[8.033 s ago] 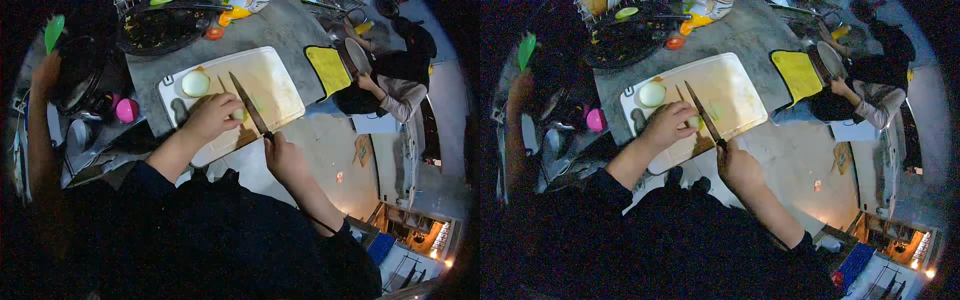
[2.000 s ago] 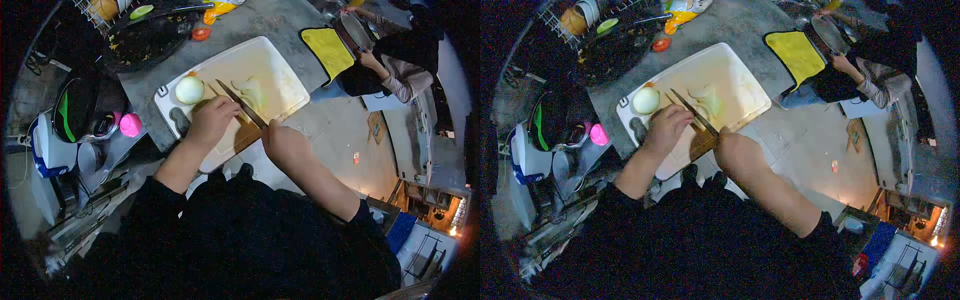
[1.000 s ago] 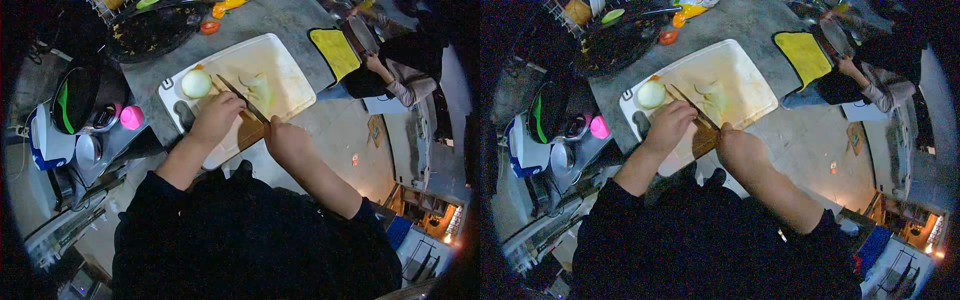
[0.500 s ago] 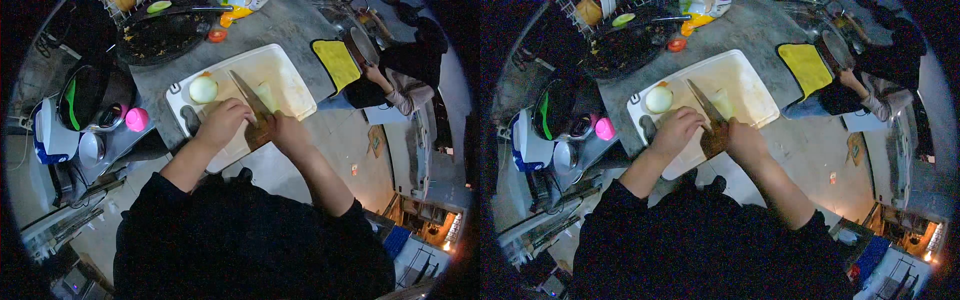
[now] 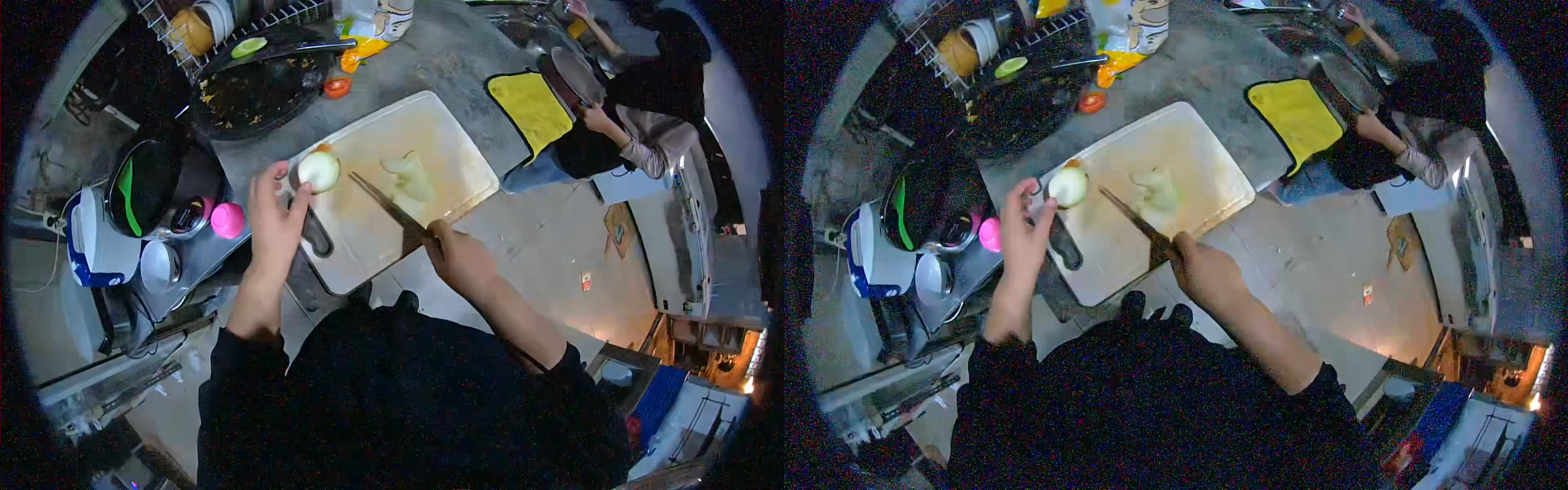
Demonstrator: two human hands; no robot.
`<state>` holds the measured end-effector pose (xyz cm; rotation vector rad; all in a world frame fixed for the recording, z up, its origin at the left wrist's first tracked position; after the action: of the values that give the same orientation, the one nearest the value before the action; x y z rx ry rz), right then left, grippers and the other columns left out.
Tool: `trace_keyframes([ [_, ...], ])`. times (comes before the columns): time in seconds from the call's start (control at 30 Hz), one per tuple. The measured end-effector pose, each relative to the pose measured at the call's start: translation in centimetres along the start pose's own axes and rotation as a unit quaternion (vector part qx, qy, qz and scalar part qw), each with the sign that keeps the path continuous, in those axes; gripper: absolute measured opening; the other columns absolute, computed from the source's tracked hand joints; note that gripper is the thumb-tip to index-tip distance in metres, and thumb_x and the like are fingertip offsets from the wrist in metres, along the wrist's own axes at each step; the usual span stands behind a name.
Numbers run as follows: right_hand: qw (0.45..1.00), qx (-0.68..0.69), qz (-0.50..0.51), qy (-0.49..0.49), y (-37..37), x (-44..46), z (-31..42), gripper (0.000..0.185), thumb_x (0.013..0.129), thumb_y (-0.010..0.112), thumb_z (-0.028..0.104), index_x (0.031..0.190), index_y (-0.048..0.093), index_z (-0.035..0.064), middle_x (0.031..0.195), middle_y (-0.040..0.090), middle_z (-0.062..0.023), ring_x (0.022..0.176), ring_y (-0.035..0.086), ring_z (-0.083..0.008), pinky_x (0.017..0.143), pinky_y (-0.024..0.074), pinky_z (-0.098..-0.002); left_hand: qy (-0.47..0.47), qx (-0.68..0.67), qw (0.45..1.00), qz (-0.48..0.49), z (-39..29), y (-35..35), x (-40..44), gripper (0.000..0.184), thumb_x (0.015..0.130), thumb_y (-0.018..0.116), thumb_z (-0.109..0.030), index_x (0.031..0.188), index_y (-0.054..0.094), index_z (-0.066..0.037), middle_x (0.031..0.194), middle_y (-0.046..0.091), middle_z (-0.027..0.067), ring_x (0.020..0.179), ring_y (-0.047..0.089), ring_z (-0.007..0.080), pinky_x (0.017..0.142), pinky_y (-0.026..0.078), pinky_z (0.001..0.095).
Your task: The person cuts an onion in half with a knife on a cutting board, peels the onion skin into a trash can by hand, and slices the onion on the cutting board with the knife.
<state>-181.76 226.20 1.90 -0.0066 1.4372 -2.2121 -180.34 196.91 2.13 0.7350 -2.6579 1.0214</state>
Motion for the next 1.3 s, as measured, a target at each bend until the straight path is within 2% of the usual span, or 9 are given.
trace_keyframes([
  [0.27, 0.987, 0.028, -0.148, -0.051, -3.4, 0.6, -0.4, 0.026, 0.093, 0.056, 0.024, 0.118, 0.058, 0.0150, 0.096, 0.066, -0.0189, 0.087, 0.064, -0.0398, 0.070, 0.0506, -0.0505, 0.156, 0.171, 0.970, 0.070, -1.8, 3.0, 1.4, 0.060, 0.072, 0.079, -0.018, 0.123, 0.051, -0.002, 0.111, 0.056, 0.0186, 0.106, 0.053, 0.0377, 0.092, 0.043, 0.0458],
  [0.43, 0.991, -0.095, -0.099, 0.001, -3.9, 1.0, -0.4, 0.027, 0.093, 0.055, 0.021, 0.119, 0.057, 0.0156, 0.099, 0.063, -0.0195, 0.088, 0.063, -0.0419, 0.072, 0.0504, -0.0508, 0.113, 0.184, 0.970, 0.108, -0.5, 4.2, 1.9, 0.061, 0.070, 0.080, -0.017, 0.122, 0.052, -0.002, 0.114, 0.057, 0.0198, 0.106, 0.055, 0.0389, 0.093, 0.044, 0.0461],
  [0.63, 0.963, 0.023, -0.270, -0.014, -4.1, 4.4, -4.1, 0.033, 0.094, 0.053, 0.023, 0.124, 0.053, 0.0112, 0.099, 0.062, -0.0232, 0.090, 0.061, -0.0459, 0.076, 0.0493, -0.0523, 0.054, -0.026, 0.987, 0.152, -3.9, 3.2, -0.4, 0.060, 0.070, 0.081, -0.019, 0.121, 0.054, -0.004, 0.115, 0.059, 0.0216, 0.105, 0.059, 0.0372, 0.092, 0.047, 0.0417],
  [0.83, 0.972, -0.006, -0.232, -0.031, -4.9, 8.2, -5.7, 0.032, 0.095, 0.051, 0.027, 0.121, 0.051, 0.0077, 0.095, 0.063, -0.0257, 0.089, 0.061, -0.0447, 0.075, 0.0492, -0.0522, 0.069, -0.058, 0.983, 0.160, -6.9, 3.1, -1.8, 0.054, 0.075, 0.080, -0.020, 0.120, 0.056, -0.002, 0.108, 0.063, 0.0177, 0.102, 0.062, 0.0309, 0.088, 0.049, 0.0374],
  [0.93, 0.972, 0.071, -0.218, -0.059, -4.9, 5.4, -3.2, 0.029, 0.096, 0.050, 0.027, 0.117, 0.051, 0.0068, 0.090, 0.063, -0.0268, 0.086, 0.061, -0.0447, 0.072, 0.0490, -0.0523, -0.259, -0.366, 0.835, 0.319, -3.7, 5.2, -2.4, 0.043, 0.085, 0.073, -0.018, 0.121, 0.056, -0.002, 0.103, 0.065, 0.0121, 0.094, 0.064, 0.0227, 0.083, 0.052, 0.0323],
  [1.07, 0.989, 0.116, -0.074, -0.059, -1.9, 2.2, -0.2, 0.024, 0.096, 0.051, 0.025, 0.109, 0.051, 0.0059, 0.081, 0.063, -0.0264, 0.078, 0.061, -0.0460, 0.069, 0.0481, -0.0533, -0.301, -0.381, 0.829, 0.278, -3.0, 5.5, -2.3, 0.034, 0.094, 0.062, -0.019, 0.122, 0.056, -0.002, 0.101, 0.064, 0.0086, 0.087, 0.064, 0.0167, 0.078, 0.052, 0.0274],
  [1.2, 0.998, 0.061, -0.023, -0.007, -1.2, 1.4, 0.2, 0.022, 0.096, 0.051, 0.022, 0.109, 0.051, 0.0045, 0.082, 0.063, -0.0263, 0.078, 0.061, -0.0459, 0.069, 0.0481, -0.0533, 0.017, -0.170, 0.960, 0.221, -3.5, 5.9, -2.9, 0.035, 0.100, 0.052, -0.026, 0.126, 0.054, -0.002, 0.105, 0.064, 0.0109, 0.086, 0.064, 0.0187, 0.076, 0.052, 0.0276],
  [1.23, 0.997, 0.066, -0.025, 0.011, -1.4, 1.5, 0.1, 0.023, 0.096, 0.051, 0.021, 0.111, 0.051, 0.0037, 0.086, 0.064, -0.0265, 0.080, 0.061, -0.0454, 0.070, 0.0485, -0.0527, 0.015, -0.170, 0.961, 0.220, -3.3, 5.9, -3.1, 0.035, 0.100, 0.052, -0.026, 0.126, 0.054, -0.002, 0.105, 0.064, 0.0109, 0.086, 0.064, 0.0187, 0.076, 0.052, 0.0276],
  [1.3, 0.997, 0.073, -0.027, 0.028, -1.4, 1.7, 0.0, 0.024, 0.096, 0.051, 0.020, 0.113, 0.051, 0.0030, 0.090, 0.064, -0.0268, 0.083, 0.062, -0.0449, 0.072, 0.0488, -0.0522, -0.218, -0.354, 0.872, 0.259, -4.1, 5.3, -3.2, 0.041, 0.101, 0.047, -0.032, 0.130, 0.050, -0.002, 0.110, 0.064, 0.0137, 0.089, 0.064, 0.0213, 0.077, 0.053, 0.0299],
])
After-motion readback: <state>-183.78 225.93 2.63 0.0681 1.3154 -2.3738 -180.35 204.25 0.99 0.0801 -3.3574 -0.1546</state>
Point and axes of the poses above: each hand's wrist, its own x-axis towards the middle knuckle, its own y-axis out of the palm, z = x × y, the point moved 2 cm from there along x, towards the middle knuckle
